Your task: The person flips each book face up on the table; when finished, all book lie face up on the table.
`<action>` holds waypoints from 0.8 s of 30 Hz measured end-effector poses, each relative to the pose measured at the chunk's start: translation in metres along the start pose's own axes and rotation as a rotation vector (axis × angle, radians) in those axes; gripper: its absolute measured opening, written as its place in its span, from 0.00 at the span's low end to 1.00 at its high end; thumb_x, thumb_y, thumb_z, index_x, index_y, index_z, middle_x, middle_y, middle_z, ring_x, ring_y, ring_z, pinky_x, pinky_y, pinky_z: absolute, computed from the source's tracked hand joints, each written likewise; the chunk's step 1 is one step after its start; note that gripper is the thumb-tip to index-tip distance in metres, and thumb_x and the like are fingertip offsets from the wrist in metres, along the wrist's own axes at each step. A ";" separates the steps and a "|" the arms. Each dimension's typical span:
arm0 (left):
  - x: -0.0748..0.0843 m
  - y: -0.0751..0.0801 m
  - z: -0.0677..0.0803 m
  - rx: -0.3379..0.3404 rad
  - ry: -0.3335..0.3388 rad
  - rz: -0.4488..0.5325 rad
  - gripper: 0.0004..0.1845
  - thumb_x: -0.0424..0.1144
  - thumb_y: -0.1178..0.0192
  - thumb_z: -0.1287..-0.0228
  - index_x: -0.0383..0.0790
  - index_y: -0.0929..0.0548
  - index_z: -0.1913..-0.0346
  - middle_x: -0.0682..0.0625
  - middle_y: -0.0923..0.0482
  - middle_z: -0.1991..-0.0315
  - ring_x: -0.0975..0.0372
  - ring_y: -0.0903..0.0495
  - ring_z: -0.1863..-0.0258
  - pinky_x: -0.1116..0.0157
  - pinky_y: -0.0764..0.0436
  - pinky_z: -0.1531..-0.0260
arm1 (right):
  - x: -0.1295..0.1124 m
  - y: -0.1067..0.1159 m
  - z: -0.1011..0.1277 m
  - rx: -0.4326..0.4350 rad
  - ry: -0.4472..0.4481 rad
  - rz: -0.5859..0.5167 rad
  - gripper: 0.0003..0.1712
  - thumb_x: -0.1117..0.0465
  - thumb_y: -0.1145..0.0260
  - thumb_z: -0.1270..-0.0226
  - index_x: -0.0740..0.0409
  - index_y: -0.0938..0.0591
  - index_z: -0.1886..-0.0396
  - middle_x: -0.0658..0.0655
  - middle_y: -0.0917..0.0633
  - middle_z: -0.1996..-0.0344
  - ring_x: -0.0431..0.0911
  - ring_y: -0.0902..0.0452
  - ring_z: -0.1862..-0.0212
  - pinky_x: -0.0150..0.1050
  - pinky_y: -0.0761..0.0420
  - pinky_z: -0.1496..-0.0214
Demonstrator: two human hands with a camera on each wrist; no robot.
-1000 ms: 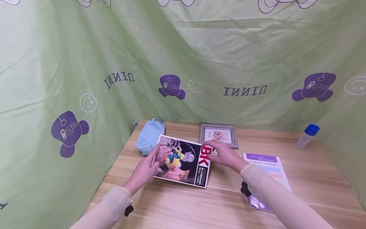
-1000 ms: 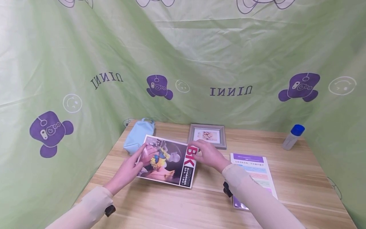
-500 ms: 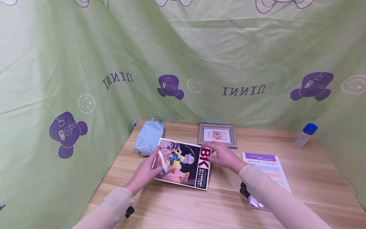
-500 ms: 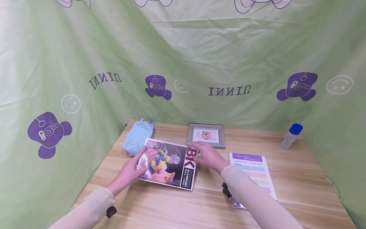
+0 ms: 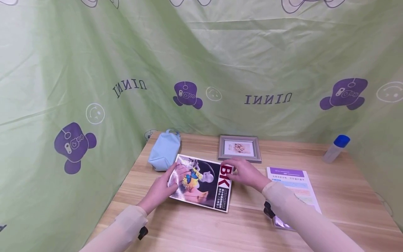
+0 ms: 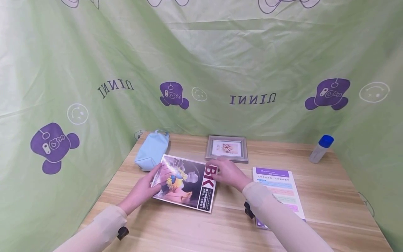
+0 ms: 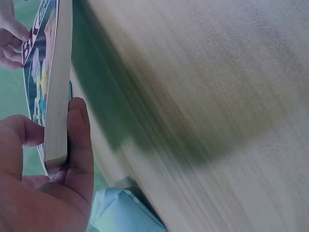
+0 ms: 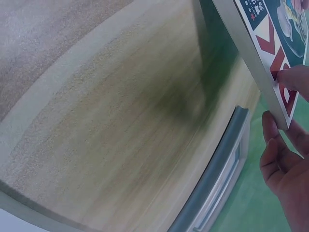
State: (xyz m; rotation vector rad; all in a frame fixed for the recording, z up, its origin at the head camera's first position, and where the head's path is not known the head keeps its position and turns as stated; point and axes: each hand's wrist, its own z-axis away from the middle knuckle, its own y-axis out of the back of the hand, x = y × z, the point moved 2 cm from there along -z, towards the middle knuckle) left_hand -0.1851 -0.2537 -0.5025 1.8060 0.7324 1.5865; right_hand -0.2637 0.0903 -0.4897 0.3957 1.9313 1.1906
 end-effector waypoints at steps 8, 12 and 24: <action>-0.004 -0.003 0.001 -0.013 0.004 -0.024 0.45 0.34 0.35 0.38 0.44 0.40 0.17 0.30 0.22 0.37 0.48 0.17 0.51 0.44 0.19 0.45 | -0.001 -0.003 0.001 -0.015 0.040 0.016 0.25 0.61 0.22 0.37 0.52 0.12 0.39 0.55 0.13 0.50 0.49 0.17 0.51 0.48 0.16 0.47; -0.006 -0.006 0.000 -0.023 0.014 -0.023 0.44 0.35 0.35 0.36 0.46 0.38 0.18 0.33 0.23 0.34 0.48 0.18 0.48 0.45 0.19 0.43 | 0.000 -0.005 0.001 -0.046 0.035 0.032 0.24 0.62 0.22 0.37 0.52 0.12 0.40 0.54 0.14 0.53 0.47 0.16 0.56 0.42 0.15 0.52; -0.012 -0.014 0.003 -0.075 0.024 -0.046 0.41 0.35 0.35 0.36 0.43 0.35 0.19 0.33 0.24 0.32 0.40 0.20 0.39 0.42 0.23 0.38 | 0.004 -0.012 0.000 -0.086 0.055 0.088 0.23 0.63 0.22 0.37 0.54 0.12 0.41 0.57 0.14 0.54 0.49 0.17 0.55 0.46 0.15 0.50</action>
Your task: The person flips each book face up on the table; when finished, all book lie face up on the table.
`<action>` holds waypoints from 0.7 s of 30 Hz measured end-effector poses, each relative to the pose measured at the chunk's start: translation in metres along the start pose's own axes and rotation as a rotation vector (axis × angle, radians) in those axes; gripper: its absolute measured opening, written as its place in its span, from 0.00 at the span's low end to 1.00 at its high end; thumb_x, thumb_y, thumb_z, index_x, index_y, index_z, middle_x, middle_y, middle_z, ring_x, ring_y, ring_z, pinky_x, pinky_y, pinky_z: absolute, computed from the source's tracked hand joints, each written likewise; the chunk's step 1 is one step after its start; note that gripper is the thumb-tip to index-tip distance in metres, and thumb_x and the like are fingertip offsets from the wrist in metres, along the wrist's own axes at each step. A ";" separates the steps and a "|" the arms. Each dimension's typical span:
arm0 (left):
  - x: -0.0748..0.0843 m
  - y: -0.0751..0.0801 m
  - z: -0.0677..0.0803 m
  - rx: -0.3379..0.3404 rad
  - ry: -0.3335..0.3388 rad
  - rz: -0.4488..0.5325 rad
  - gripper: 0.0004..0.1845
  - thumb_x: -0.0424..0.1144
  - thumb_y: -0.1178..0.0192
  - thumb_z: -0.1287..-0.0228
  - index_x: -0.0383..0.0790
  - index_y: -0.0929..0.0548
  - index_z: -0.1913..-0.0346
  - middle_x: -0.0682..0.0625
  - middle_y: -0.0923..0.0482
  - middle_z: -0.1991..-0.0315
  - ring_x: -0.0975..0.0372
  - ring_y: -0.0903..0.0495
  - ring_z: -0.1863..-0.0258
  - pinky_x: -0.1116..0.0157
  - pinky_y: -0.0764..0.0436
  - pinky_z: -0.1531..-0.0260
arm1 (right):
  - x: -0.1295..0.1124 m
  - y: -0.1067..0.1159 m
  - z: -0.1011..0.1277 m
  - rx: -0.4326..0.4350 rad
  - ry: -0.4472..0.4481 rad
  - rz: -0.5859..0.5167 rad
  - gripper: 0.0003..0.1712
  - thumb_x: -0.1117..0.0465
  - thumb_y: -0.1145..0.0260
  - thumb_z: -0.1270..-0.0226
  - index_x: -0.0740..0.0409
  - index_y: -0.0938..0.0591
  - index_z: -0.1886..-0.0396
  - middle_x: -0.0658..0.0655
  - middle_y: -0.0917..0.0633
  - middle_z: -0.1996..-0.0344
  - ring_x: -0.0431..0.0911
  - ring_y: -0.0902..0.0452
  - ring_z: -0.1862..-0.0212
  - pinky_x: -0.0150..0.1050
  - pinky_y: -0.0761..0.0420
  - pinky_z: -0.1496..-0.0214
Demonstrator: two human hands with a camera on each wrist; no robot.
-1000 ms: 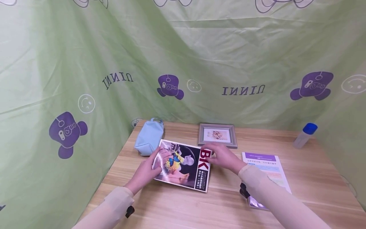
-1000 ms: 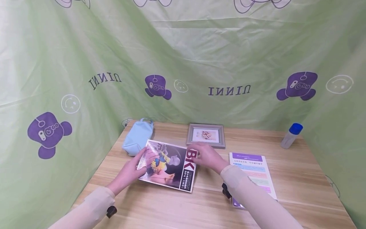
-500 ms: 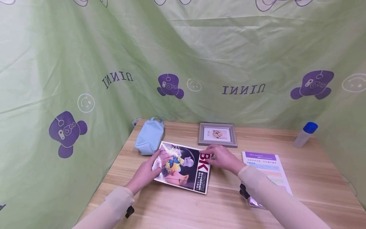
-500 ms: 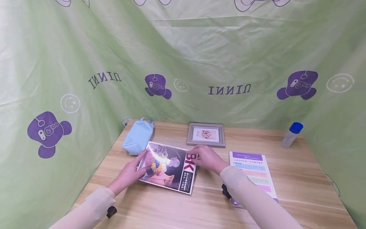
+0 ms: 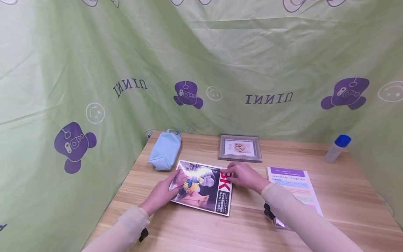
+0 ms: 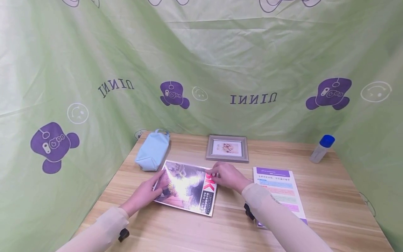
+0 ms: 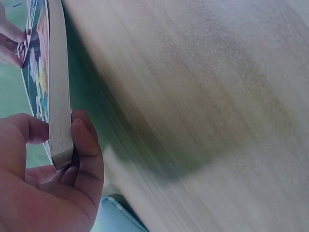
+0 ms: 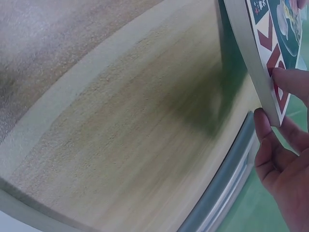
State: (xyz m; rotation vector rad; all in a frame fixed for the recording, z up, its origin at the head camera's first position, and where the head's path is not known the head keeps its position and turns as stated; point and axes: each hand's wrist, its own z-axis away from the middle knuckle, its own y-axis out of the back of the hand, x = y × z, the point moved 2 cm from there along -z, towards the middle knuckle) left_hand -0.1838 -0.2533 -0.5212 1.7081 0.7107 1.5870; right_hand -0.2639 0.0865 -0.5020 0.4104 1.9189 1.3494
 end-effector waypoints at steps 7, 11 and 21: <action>0.003 0.000 0.004 -0.029 0.006 0.006 0.40 0.35 0.34 0.34 0.40 0.35 0.20 0.33 0.23 0.34 0.42 0.19 0.42 0.43 0.22 0.39 | 0.000 -0.004 0.000 -0.012 0.005 0.001 0.23 0.64 0.23 0.36 0.53 0.12 0.40 0.59 0.15 0.53 0.51 0.17 0.54 0.48 0.14 0.49; 0.003 -0.002 0.006 -0.044 0.013 0.019 0.39 0.35 0.34 0.34 0.38 0.34 0.21 0.32 0.23 0.35 0.42 0.19 0.41 0.42 0.22 0.39 | 0.002 -0.008 -0.001 -0.030 -0.006 -0.001 0.23 0.64 0.23 0.35 0.53 0.12 0.40 0.56 0.15 0.55 0.48 0.18 0.55 0.47 0.15 0.50; 0.002 -0.006 0.007 -0.059 0.033 0.014 0.38 0.36 0.35 0.34 0.38 0.33 0.21 0.32 0.22 0.36 0.43 0.19 0.40 0.44 0.23 0.38 | 0.002 -0.011 -0.005 -0.052 -0.003 0.001 0.24 0.66 0.24 0.34 0.52 0.13 0.38 0.55 0.16 0.56 0.47 0.19 0.57 0.45 0.16 0.52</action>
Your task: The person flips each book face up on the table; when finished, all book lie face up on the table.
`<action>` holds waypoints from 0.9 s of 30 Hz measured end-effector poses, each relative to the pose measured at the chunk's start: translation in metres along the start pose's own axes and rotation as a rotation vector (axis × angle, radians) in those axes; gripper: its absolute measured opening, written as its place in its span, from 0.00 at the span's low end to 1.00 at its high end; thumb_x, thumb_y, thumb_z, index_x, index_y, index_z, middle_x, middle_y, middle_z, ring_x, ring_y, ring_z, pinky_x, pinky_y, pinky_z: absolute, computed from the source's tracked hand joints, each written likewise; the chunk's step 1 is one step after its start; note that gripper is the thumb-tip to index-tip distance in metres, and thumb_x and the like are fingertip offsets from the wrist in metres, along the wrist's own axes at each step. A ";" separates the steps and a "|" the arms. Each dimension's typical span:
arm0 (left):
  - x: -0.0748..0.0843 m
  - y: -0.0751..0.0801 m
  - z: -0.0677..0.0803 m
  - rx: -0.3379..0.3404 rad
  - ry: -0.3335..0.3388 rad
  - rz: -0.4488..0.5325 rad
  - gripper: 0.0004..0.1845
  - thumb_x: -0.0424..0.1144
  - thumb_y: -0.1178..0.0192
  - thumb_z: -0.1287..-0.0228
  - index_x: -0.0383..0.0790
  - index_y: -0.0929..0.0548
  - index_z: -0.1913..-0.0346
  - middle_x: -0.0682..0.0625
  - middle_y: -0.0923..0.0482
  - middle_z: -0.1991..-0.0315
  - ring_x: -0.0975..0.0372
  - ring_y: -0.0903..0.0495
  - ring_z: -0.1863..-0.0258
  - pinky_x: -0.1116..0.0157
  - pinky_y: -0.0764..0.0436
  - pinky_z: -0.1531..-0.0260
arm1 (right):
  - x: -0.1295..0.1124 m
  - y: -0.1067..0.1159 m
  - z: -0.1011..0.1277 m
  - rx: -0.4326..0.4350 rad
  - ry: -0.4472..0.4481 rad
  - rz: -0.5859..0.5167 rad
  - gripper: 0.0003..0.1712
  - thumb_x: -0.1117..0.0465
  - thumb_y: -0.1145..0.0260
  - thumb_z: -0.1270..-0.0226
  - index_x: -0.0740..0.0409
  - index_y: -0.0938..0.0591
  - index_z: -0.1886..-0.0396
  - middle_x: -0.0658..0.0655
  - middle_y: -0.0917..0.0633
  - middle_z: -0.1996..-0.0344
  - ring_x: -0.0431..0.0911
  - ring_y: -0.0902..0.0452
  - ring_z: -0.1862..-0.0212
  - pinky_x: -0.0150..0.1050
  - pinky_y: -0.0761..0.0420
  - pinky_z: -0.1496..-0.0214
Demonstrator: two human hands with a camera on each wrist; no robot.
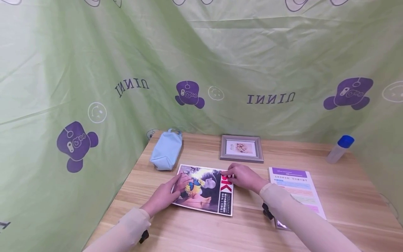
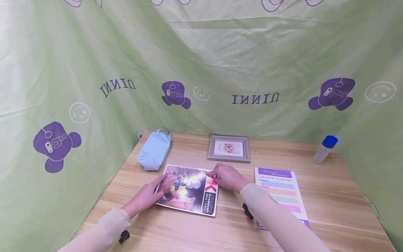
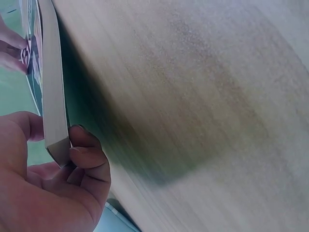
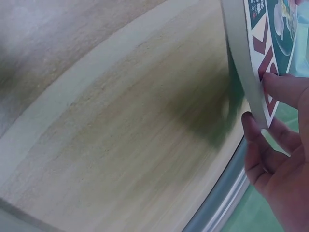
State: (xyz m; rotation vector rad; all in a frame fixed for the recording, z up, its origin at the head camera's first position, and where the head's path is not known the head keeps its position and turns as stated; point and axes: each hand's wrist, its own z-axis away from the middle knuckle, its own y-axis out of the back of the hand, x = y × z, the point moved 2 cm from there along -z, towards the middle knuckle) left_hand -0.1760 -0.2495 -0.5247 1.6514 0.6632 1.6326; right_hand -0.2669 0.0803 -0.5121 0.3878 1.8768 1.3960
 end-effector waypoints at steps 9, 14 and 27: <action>-0.003 -0.003 0.004 -0.026 0.019 -0.002 0.39 0.38 0.35 0.34 0.36 0.34 0.21 0.31 0.20 0.39 0.43 0.18 0.42 0.43 0.23 0.38 | -0.002 -0.006 -0.004 -0.005 -0.001 0.039 0.26 0.69 0.27 0.34 0.53 0.14 0.37 0.58 0.17 0.56 0.50 0.19 0.59 0.48 0.16 0.54; -0.005 -0.005 0.005 -0.032 0.020 -0.016 0.39 0.39 0.36 0.33 0.36 0.34 0.21 0.31 0.21 0.38 0.41 0.20 0.39 0.42 0.24 0.37 | 0.000 -0.009 -0.006 0.020 0.025 0.064 0.26 0.70 0.28 0.34 0.52 0.13 0.37 0.57 0.17 0.57 0.50 0.18 0.59 0.48 0.16 0.56; -0.003 -0.008 0.011 -0.042 -0.002 -0.029 0.38 0.39 0.37 0.31 0.33 0.35 0.21 0.29 0.22 0.38 0.38 0.20 0.39 0.42 0.24 0.37 | 0.001 -0.011 -0.011 -0.045 -0.064 -0.020 0.27 0.72 0.32 0.30 0.50 0.16 0.33 0.57 0.18 0.53 0.49 0.20 0.56 0.48 0.17 0.51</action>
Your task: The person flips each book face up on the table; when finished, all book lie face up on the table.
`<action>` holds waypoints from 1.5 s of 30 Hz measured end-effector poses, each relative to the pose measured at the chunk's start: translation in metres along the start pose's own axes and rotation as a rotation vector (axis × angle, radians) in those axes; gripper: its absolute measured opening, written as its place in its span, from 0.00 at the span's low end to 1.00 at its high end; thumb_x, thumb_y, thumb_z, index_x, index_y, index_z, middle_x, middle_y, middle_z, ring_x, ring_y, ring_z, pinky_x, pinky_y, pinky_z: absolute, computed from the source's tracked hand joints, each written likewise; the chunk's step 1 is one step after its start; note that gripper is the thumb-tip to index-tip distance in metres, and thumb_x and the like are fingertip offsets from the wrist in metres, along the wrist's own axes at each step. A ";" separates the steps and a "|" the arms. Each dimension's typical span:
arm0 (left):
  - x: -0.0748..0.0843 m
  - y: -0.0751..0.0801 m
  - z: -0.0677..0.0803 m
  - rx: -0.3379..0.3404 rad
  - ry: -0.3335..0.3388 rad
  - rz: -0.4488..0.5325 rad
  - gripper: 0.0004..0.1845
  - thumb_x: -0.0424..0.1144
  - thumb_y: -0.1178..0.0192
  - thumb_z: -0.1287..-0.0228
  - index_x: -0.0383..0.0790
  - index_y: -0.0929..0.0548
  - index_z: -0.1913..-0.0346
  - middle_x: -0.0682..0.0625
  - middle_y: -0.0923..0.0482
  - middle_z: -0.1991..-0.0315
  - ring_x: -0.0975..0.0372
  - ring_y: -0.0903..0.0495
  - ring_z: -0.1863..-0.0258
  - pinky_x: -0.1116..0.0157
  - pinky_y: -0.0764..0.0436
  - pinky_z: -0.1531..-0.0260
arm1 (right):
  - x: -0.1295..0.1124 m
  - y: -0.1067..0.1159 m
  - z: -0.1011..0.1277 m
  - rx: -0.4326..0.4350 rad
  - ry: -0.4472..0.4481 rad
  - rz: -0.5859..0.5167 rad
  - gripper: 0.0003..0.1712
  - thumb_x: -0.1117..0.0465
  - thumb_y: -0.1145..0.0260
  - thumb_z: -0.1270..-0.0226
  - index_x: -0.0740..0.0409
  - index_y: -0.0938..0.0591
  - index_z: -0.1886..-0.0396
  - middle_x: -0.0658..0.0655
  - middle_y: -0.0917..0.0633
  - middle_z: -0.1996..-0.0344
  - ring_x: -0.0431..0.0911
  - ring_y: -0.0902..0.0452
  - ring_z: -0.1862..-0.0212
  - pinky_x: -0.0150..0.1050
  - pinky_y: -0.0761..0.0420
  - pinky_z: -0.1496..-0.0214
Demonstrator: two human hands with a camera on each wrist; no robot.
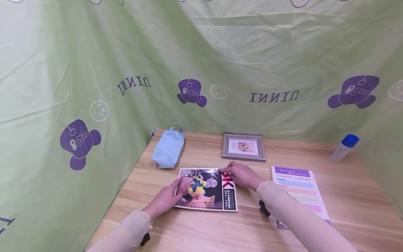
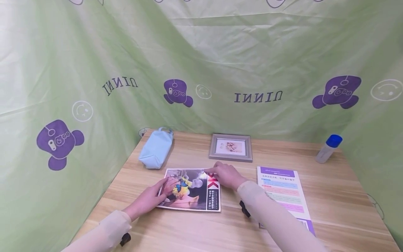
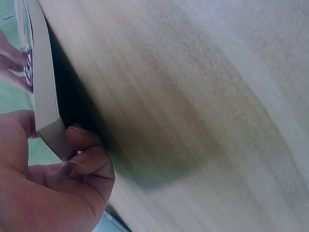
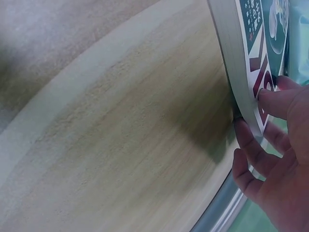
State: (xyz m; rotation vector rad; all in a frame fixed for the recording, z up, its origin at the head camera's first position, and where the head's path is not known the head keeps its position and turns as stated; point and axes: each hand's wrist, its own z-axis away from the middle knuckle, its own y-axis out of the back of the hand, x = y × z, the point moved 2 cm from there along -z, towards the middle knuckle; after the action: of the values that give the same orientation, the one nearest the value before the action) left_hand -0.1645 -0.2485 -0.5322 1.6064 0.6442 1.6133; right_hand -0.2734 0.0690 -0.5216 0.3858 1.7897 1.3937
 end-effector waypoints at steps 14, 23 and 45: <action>0.003 0.000 0.004 -0.034 -0.005 -0.019 0.37 0.45 0.38 0.25 0.32 0.36 0.21 0.28 0.20 0.40 0.39 0.18 0.42 0.41 0.23 0.39 | 0.000 0.001 -0.004 -0.011 0.024 0.070 0.27 0.70 0.33 0.29 0.48 0.16 0.33 0.57 0.19 0.53 0.49 0.21 0.57 0.47 0.18 0.54; 0.007 -0.001 0.010 -0.052 -0.028 -0.041 0.38 0.44 0.37 0.25 0.30 0.38 0.21 0.28 0.16 0.49 0.40 0.16 0.48 0.41 0.21 0.42 | 0.002 -0.004 -0.004 -0.003 0.062 0.080 0.26 0.70 0.35 0.27 0.48 0.17 0.32 0.59 0.19 0.53 0.51 0.21 0.55 0.50 0.17 0.49; 0.008 -0.004 0.003 0.002 -0.098 -0.315 0.39 0.50 0.31 0.32 0.31 0.29 0.26 0.39 0.16 0.58 0.50 0.15 0.64 0.48 0.14 0.57 | -0.001 -0.013 0.007 0.173 -0.022 0.019 0.20 0.71 0.32 0.30 0.58 0.12 0.40 0.59 0.27 0.55 0.47 0.24 0.62 0.45 0.16 0.59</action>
State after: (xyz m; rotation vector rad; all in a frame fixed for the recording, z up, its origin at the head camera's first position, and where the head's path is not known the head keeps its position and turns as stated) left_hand -0.1603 -0.2404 -0.5302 1.4894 0.8022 1.2973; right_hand -0.2641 0.0684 -0.5335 0.5085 1.8986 1.2468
